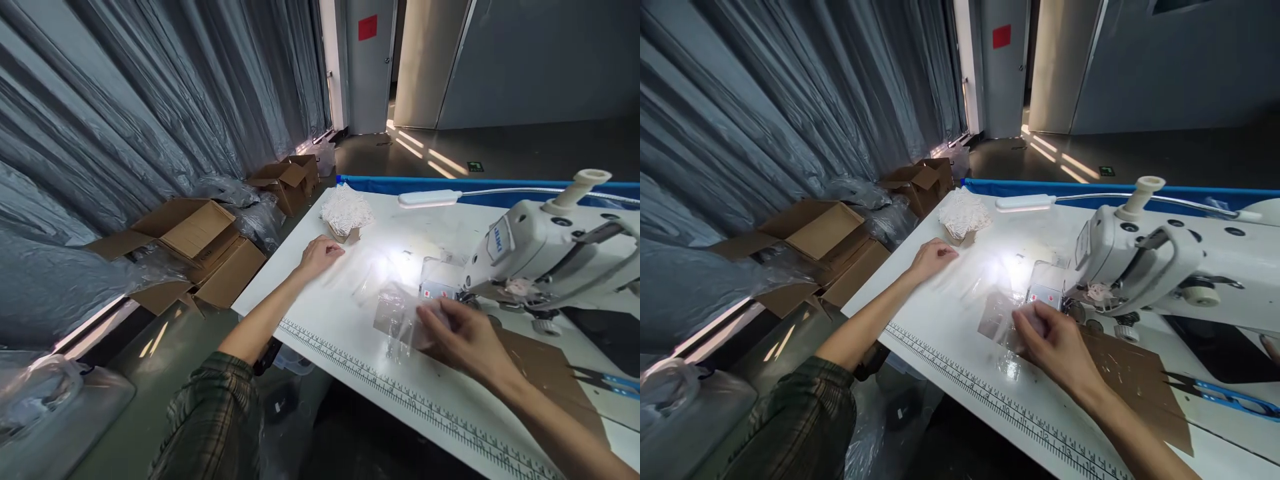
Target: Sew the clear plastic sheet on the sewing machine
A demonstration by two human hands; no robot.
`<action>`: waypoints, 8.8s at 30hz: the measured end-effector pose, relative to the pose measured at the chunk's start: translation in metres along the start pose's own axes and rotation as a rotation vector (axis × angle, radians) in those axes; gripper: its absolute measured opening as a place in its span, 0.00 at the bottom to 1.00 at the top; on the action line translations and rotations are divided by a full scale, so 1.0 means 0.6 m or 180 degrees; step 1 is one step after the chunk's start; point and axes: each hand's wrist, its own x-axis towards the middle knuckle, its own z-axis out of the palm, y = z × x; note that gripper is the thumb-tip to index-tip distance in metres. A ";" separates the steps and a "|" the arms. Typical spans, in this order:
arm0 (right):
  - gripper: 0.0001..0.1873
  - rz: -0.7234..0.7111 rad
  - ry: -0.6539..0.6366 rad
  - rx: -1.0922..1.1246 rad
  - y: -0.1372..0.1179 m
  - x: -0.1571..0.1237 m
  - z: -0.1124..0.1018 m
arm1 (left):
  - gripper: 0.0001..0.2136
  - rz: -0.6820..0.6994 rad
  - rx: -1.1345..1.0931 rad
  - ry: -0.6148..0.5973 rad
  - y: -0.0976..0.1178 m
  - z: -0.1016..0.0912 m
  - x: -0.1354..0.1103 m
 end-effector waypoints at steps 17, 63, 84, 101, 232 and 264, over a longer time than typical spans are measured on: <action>0.25 -0.0596 0.0286 -0.0145 0.011 -0.012 0.006 | 0.13 0.0009 -0.2874 -0.1159 0.110 -0.069 -0.056; 0.21 0.0489 -0.2227 0.1971 0.074 -0.063 -0.104 | 0.22 0.0752 -0.1739 -0.3581 0.205 0.092 -0.110; 0.10 0.0495 0.1279 -0.1424 0.112 -0.029 -0.088 | 0.08 0.3074 -0.0530 -0.2532 0.241 0.160 -0.039; 0.14 -0.0339 0.0109 -0.0133 0.070 -0.047 -0.076 | 0.10 0.2805 -0.0291 -0.2603 0.239 0.142 -0.048; 0.22 -0.1379 -0.0407 -0.1354 0.103 -0.066 -0.081 | 0.08 0.4208 0.0029 -0.1176 0.175 0.175 -0.088; 0.23 -0.1092 0.0252 -0.1989 0.125 -0.062 -0.075 | 0.05 0.4612 0.0358 -0.0612 0.172 0.175 -0.093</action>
